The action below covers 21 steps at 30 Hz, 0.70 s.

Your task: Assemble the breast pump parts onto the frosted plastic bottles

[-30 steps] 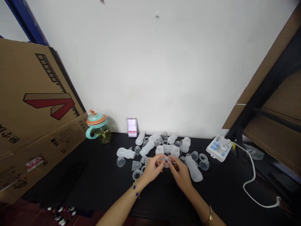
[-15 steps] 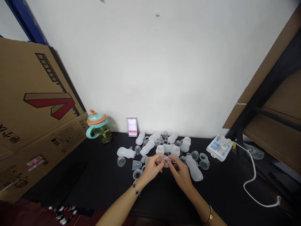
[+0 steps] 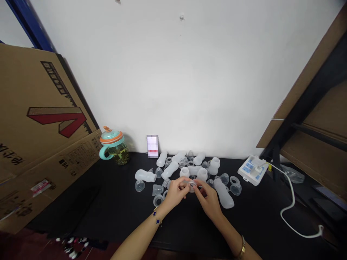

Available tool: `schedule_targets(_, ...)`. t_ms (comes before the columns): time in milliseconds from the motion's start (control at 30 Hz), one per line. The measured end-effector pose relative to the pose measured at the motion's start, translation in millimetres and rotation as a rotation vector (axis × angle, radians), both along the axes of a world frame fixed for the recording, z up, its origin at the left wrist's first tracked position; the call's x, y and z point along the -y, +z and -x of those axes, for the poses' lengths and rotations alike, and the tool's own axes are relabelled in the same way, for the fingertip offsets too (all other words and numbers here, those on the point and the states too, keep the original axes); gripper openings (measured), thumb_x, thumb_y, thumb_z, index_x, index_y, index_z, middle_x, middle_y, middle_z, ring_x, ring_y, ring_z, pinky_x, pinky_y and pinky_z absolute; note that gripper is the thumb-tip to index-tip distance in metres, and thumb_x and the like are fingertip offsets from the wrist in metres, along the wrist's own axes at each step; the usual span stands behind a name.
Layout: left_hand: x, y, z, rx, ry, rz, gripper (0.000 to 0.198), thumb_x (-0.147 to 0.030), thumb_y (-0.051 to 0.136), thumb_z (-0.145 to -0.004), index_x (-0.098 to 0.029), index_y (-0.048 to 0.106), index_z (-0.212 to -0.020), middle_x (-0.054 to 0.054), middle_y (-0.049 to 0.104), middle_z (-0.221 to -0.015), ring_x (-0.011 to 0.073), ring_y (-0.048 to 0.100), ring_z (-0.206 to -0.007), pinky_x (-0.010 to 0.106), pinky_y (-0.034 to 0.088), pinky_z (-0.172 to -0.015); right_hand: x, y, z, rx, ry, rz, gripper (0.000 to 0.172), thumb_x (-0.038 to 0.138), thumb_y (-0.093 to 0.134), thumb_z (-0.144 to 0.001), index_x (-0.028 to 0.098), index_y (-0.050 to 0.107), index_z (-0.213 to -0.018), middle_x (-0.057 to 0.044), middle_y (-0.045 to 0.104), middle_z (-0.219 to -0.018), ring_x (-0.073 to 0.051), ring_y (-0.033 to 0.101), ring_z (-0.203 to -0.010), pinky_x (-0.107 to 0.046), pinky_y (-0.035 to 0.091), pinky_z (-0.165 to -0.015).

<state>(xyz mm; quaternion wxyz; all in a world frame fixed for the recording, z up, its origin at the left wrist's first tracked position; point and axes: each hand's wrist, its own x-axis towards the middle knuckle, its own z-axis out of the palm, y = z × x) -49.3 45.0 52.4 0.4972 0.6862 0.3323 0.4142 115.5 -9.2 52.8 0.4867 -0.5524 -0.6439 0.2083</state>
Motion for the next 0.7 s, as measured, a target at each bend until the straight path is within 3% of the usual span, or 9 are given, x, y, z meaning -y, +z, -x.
schedule_targets(500,-1.2,-2.7,3.7,-0.063,0.03,-0.057,0.03,-0.043,0.059,-0.091,-0.016,0.069,-0.095,-0.007,0.045,-0.049,0.006,0.04,-0.038,0.016,0.035,-0.041,0.6,-0.3,0.8,0.005,0.0,-0.016,0.035,0.045,0.053,-0.096,0.019,0.07,-0.112,-0.007,0.073,-0.091,-0.015,0.062,-0.059,-0.024,0.048,-0.048)
schedule_targets(700,1.9,3.7,1.8,-0.055,0.012,-0.055,0.032,-0.045,0.059,-0.092,-0.016,0.068,-0.1,-0.005,0.052,-0.052,0.0082,0.047,-0.041,0.017,0.039,-0.043,0.0,-1.8,-0.7,0.004,-0.013,-0.006,0.036,0.046,0.053,-0.096,0.018,0.07,-0.112,-0.008,0.073,-0.092,-0.016,0.063,-0.061,-0.025,0.049,-0.052)
